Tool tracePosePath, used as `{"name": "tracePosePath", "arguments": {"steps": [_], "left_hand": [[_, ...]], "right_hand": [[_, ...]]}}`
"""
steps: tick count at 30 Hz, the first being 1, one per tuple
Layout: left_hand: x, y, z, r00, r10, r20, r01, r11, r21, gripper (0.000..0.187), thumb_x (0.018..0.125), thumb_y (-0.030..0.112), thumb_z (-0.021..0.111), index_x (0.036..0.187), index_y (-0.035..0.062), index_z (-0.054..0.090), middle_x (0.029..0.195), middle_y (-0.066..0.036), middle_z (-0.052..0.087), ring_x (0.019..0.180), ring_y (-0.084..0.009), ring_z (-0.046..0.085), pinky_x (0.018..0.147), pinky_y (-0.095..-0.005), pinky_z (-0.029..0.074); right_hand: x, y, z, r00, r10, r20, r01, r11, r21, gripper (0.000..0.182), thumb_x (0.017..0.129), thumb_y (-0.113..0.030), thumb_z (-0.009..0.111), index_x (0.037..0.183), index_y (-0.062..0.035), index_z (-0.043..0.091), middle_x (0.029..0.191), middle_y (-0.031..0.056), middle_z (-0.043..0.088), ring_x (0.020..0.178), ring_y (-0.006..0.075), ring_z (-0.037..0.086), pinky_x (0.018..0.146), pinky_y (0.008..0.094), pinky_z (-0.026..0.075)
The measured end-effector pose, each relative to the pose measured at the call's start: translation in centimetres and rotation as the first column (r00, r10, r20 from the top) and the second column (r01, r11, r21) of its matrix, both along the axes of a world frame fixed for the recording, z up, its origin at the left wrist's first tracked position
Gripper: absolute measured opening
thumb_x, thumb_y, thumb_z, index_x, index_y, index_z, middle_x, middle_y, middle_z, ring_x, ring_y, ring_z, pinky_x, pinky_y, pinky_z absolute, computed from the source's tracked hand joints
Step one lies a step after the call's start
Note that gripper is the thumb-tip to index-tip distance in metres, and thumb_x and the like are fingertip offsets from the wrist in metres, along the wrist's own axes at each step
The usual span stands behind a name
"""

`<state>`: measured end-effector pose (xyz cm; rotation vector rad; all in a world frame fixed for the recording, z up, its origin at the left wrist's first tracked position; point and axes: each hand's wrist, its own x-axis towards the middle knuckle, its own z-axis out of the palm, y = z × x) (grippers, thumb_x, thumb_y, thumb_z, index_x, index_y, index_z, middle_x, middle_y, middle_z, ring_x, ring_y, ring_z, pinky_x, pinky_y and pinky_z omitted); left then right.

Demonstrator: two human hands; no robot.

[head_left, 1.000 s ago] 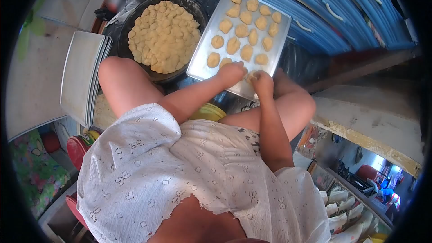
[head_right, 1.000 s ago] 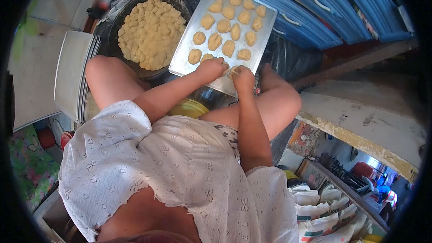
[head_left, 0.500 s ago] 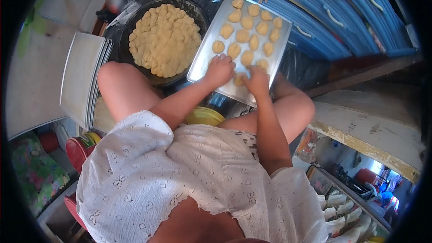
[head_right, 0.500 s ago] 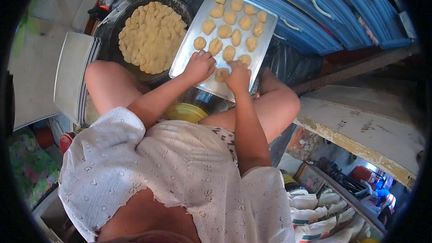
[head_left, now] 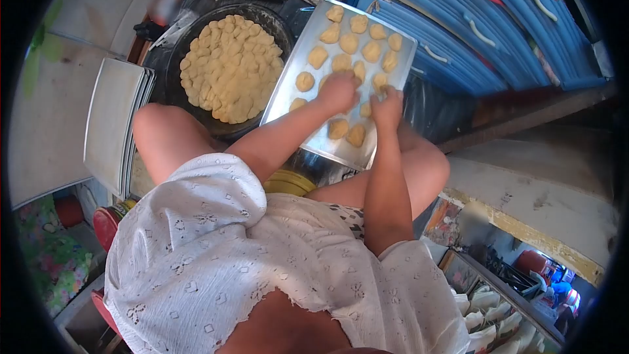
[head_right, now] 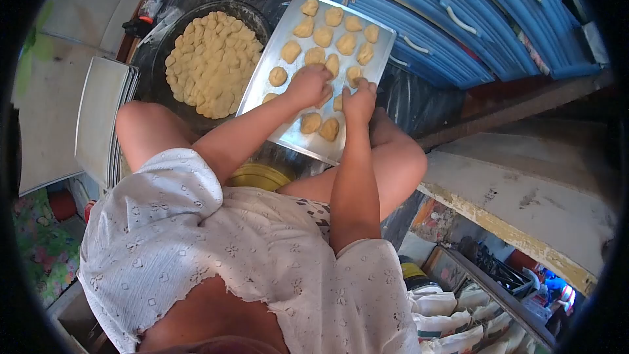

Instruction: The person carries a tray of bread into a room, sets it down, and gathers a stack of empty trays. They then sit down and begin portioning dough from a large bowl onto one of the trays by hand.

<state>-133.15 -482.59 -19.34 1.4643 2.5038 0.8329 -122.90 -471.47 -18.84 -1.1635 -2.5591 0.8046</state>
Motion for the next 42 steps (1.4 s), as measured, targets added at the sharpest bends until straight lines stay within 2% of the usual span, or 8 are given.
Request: {"name": "tracePosePath", "arguments": {"steps": [2, 11, 16, 19, 25, 36, 38, 42], "left_hand": [[-1.0, 1.6, 0.3, 0.994, 0.084, -0.068, -0.082, 0.996, 0.034, 0.025, 0.071, 0.021, 0.061, 0.092, 0.0065, 0.059, 0.089, -0.012, 0.055, 0.089, -0.0288, 0.053, 0.076, -0.0392, 0.042], [-1.9, 5.0, -2.1, 0.976, -0.118, -0.184, 0.1, 0.989, -0.107, 0.02, 0.072, 0.017, 0.057, 0.089, 0.0066, 0.061, 0.084, -0.008, 0.057, 0.091, -0.0243, 0.053, 0.077, -0.0374, 0.042], [-1.8, 2.4, -0.4, 0.986, 0.053, -0.16, -0.014, 0.972, 0.234, 0.024, 0.072, 0.017, 0.058, 0.093, 0.0063, 0.061, 0.091, -0.01, 0.058, 0.09, -0.0283, 0.052, 0.076, -0.0397, 0.042], [-3.2, -2.1, 1.0, 0.989, 0.119, -0.088, -0.106, 0.985, 0.136, 0.03, 0.071, 0.02, 0.061, 0.098, 0.0065, 0.06, 0.095, -0.011, 0.057, 0.092, -0.0304, 0.051, 0.079, -0.0413, 0.04], [-3.5, -6.6, 0.8, 0.978, 0.2, -0.059, -0.202, 0.979, -0.038, 0.033, 0.069, 0.019, 0.064, 0.1, 0.0086, 0.061, 0.092, -0.008, 0.058, 0.095, -0.027, 0.05, 0.082, -0.0415, 0.036], [0.3, -8.4, 1.5, 0.987, 0.046, -0.152, -0.061, 0.994, -0.095, 0.03, 0.069, 0.02, 0.064, 0.097, 0.0091, 0.061, 0.089, -0.007, 0.055, 0.092, -0.0242, 0.049, 0.08, -0.0385, 0.033], [1.8, -9.9, 1.4, 0.991, -0.011, -0.133, -0.011, 0.986, -0.167, 0.029, 0.068, 0.021, 0.064, 0.094, 0.0086, 0.061, 0.088, -0.007, 0.055, 0.091, -0.0243, 0.05, 0.079, -0.0381, 0.034], [2.1, -11.0, 0.3, 0.983, -0.082, -0.162, 0.042, 0.971, -0.235, 0.029, 0.067, 0.023, 0.064, 0.093, 0.0084, 0.061, 0.086, -0.006, 0.055, 0.091, -0.0247, 0.05, 0.078, -0.0374, 0.034]], "right_hand": [[-0.6, 0.6, -1.1, 0.958, 0.029, -0.285, 0.035, 0.975, 0.218, 0.035, 0.068, -0.017, 0.065, 0.102, -0.0114, 0.06, 0.097, 0.0127, 0.055, 0.096, 0.0295, 0.053, 0.084, 0.0375, 0.042], [-1.5, 1.2, -3.1, 0.99, -0.089, -0.105, 0.097, 0.993, 0.069, 0.045, 0.069, -0.024, 0.067, 0.113, -0.0173, 0.056, 0.094, 0.01, 0.053, 0.092, 0.0281, 0.053, 0.077, 0.0399, 0.041], [-1.3, 0.5, -1.6, 0.992, -0.061, -0.113, 0.079, 0.983, 0.163, 0.039, 0.068, -0.025, 0.067, 0.104, -0.0117, 0.059, 0.097, 0.0104, 0.051, 0.089, 0.0282, 0.053, 0.074, 0.0403, 0.042], [-1.4, 0.1, 0.1, 0.968, 0.016, -0.25, 0.063, 0.951, 0.304, 0.031, 0.068, -0.023, 0.066, 0.096, -0.0086, 0.061, 0.092, 0.0095, 0.054, 0.086, 0.027, 0.055, 0.073, 0.0388, 0.042], [-2.0, -2.9, 1.9, 0.958, 0.266, 0.103, -0.267, 0.964, -0.005, 0.025, 0.068, -0.021, 0.064, 0.089, -0.009, 0.063, 0.093, 0.0102, 0.061, 0.086, 0.025, 0.057, 0.074, 0.0371, 0.041], [-0.7, -5.5, 1.7, 0.917, 0.398, -0.039, -0.385, 0.905, 0.182, 0.024, 0.064, -0.014, 0.066, 0.088, -0.0102, 0.062, 0.09, 0.0107, 0.058, 0.085, 0.0274, 0.057, 0.077, 0.0386, 0.043], [-0.2, -6.8, 3.0, 0.835, 0.518, 0.185, -0.521, 0.853, -0.039, 0.024, 0.065, -0.014, 0.066, 0.088, -0.0101, 0.061, 0.09, 0.0101, 0.057, 0.087, 0.0271, 0.057, 0.074, 0.0389, 0.044], [0.5, -8.3, 1.8, 0.733, 0.565, 0.38, -0.619, 0.785, 0.027, 0.029, 0.065, -0.018, 0.067, 0.091, -0.0103, 0.059, 0.092, 0.009, 0.056, 0.09, 0.0254, 0.056, 0.072, 0.0383, 0.044]]}}
